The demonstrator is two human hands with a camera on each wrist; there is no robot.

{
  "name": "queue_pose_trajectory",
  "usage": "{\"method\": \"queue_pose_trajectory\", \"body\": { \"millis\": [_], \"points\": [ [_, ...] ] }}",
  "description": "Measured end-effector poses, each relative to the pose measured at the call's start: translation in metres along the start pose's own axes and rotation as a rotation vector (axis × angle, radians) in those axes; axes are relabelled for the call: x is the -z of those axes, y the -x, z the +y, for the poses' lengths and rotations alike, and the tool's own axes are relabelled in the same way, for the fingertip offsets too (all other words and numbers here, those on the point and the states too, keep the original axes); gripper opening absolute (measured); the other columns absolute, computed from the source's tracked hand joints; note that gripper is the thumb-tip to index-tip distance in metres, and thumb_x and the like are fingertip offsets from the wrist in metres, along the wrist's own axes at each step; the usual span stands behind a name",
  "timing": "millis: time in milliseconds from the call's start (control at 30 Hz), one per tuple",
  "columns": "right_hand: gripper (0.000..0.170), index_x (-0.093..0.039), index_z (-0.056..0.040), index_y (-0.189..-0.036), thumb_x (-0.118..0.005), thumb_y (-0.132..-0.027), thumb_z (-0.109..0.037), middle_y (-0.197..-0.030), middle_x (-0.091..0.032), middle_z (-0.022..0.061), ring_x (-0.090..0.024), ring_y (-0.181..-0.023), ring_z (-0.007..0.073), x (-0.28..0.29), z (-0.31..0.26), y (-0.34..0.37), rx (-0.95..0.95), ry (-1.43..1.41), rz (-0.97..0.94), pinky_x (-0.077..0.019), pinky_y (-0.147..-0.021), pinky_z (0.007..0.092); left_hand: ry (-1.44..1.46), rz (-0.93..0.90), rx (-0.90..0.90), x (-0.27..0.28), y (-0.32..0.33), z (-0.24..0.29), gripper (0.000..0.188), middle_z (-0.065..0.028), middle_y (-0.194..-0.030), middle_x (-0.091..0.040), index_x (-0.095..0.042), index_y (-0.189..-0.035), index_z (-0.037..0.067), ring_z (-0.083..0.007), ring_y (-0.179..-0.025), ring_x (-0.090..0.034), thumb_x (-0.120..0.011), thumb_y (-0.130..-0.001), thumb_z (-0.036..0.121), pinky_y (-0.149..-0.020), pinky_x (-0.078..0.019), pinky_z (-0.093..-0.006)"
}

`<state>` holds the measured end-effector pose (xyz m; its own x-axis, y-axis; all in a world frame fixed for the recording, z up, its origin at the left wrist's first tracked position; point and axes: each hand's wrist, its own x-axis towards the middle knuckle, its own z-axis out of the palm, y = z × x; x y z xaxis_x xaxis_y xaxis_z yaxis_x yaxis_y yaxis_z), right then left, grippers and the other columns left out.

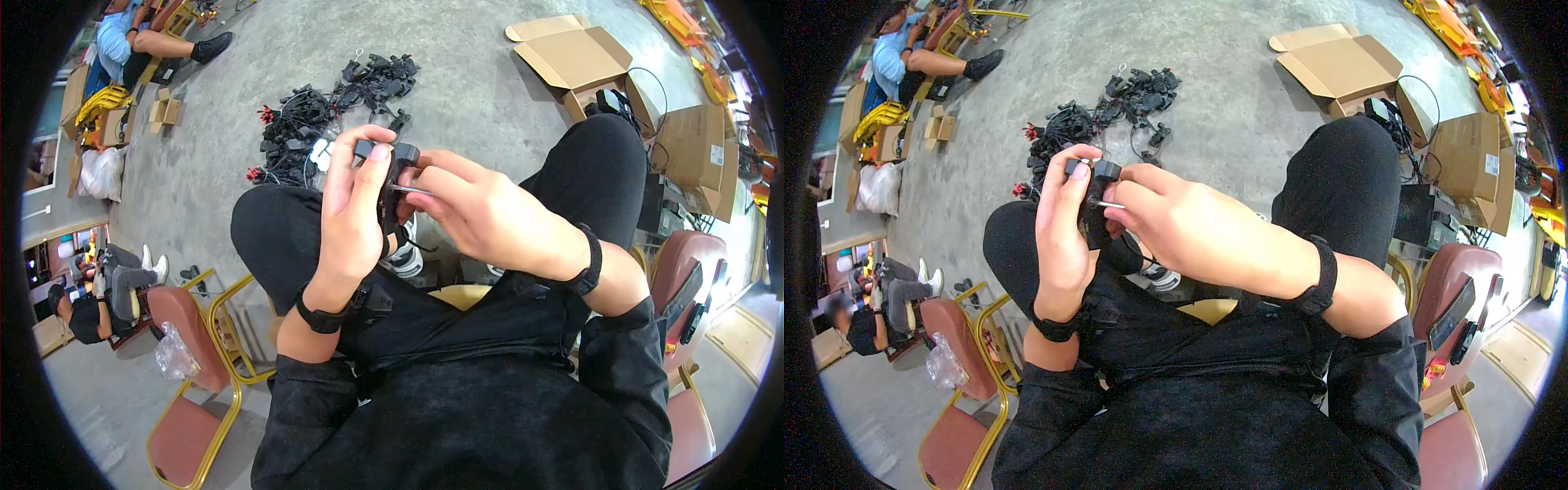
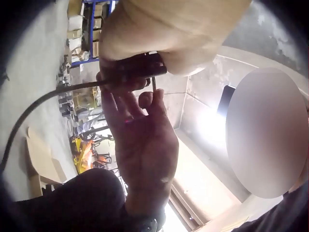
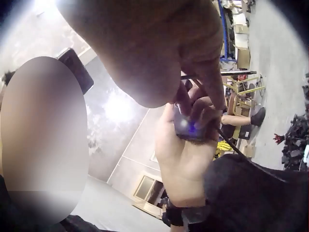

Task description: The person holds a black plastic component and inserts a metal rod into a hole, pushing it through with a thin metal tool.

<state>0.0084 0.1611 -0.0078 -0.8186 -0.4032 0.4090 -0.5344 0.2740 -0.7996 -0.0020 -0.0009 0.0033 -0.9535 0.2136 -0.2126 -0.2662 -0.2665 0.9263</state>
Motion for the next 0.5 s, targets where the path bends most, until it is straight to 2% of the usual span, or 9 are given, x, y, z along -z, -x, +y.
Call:
{"method": "queue_pose_trajectory", "body": {
  "millis": [33,100,233,300,333,400,500],
  "points": [
    [0.014,-0.056,0.0017,-0.097,-0.056,-0.089,-0.01,-0.089,-0.056,0.0144,-0.062,-0.074,0.0337,0.0001,0.0008,0.0008,0.0,0.0,0.0,-0.0508,-0.062,0.0391,0.0,0.0,0.0,0.0004,-0.0001,0.0,0.021,-0.0036,-0.078,-0.056,-0.043,-0.115,0.008,-0.0072,-0.06,-0.051,-0.044,-0.098,0.021,-0.051,-0.04,-0.0193],
    [0.017,-0.055,0.0004,-0.1,-0.057,-0.089,-0.012,-0.09,-0.057,0.0148,-0.062,-0.073,0.0337,0.0009,0.002,0.0023,0.037,0.201,-0.075,-0.0508,-0.059,0.0395,-0.04,0.018,0.046,0.001,-0.0004,0.0,0.021,-0.0035,-0.079,-0.056,-0.043,-0.115,0.008,-0.0069,-0.061,-0.052,-0.044,-0.099,0.021,-0.051,-0.0403,-0.0194],
    [0.016,-0.055,0.0005,-0.097,-0.056,-0.089,-0.013,-0.091,-0.057,0.0157,-0.062,-0.076,0.0337,0.0018,0.0009,0.0015,0.007,0.198,-0.109,-0.0513,-0.065,0.0401,-0.046,0.011,0.053,0.0011,-0.0006,-0.0013,0.021,-0.0035,-0.08,-0.056,-0.042,-0.116,0.009,-0.0066,-0.061,-0.052,-0.044,-0.099,0.021,-0.052,-0.0406,-0.0195],
    [0.016,-0.057,0.0011,-0.09,-0.053,-0.091,-0.014,-0.087,-0.059,0.0131,-0.062,-0.078,0.0269,-0.001,0.0007,0.0003,-0.141,-0.227,-0.05,-0.0496,-0.07,0.0363,-0.052,-0.011,-0.019,-0.0007,0.001,-0.0017,0.023,-0.0037,-0.081,-0.056,-0.041,-0.117,0.008,-0.0065,-0.062,-0.053,-0.045,-0.098,0.021,-0.052,-0.0408,-0.0193],
    [0.016,-0.057,0.0011,-0.09,-0.053,-0.091,-0.014,-0.087,-0.059,0.0131,-0.062,-0.078,0.0269,0.0001,0.0021,-0.0006,-0.141,-0.227,-0.048,-0.0496,-0.07,0.0363,-0.053,-0.013,-0.019,-0.002,0.0015,-0.001,0.023,-0.0037,-0.081,-0.056,-0.041,-0.117,0.008,-0.0065,-0.062,-0.053,-0.045,-0.098,0.021,-0.052,-0.0408,-0.0193],
    [0.024,-0.058,0.0019,-0.083,-0.048,-0.095,-0.016,-0.081,-0.06,0.0093,-0.058,-0.078,0.0178,0.004,0.0061,-0.0029,-0.409,-0.6,-0.156,-0.046,-0.074,0.0309,-0.133,0.031,-0.116,-0.0047,0.0019,0.0003,0.023,-0.0039,-0.081,-0.056,-0.04,-0.117,0.007,-0.0069,-0.063,-0.053,-0.044,-0.098,0.021,-0.053,-0.0412,-0.0195],
    [0.025,-0.058,0.0019,-0.083,-0.047,-0.096,-0.016,-0.08,-0.06,0.0091,-0.058,-0.076,0.0179,0.0057,0.0045,-0.004,-0.392,-0.596,-0.151,-0.0458,-0.073,0.0308,-0.14,0.049,-0.109,-0.0013,-0.0005,-0.0036,0.023,-0.0041,-0.082,-0.056,-0.041,-0.116,0.006,-0.0071,-0.063,-0.053,-0.044,-0.098,0.02,-0.053,-0.041,-0.0201]
  ]
}}
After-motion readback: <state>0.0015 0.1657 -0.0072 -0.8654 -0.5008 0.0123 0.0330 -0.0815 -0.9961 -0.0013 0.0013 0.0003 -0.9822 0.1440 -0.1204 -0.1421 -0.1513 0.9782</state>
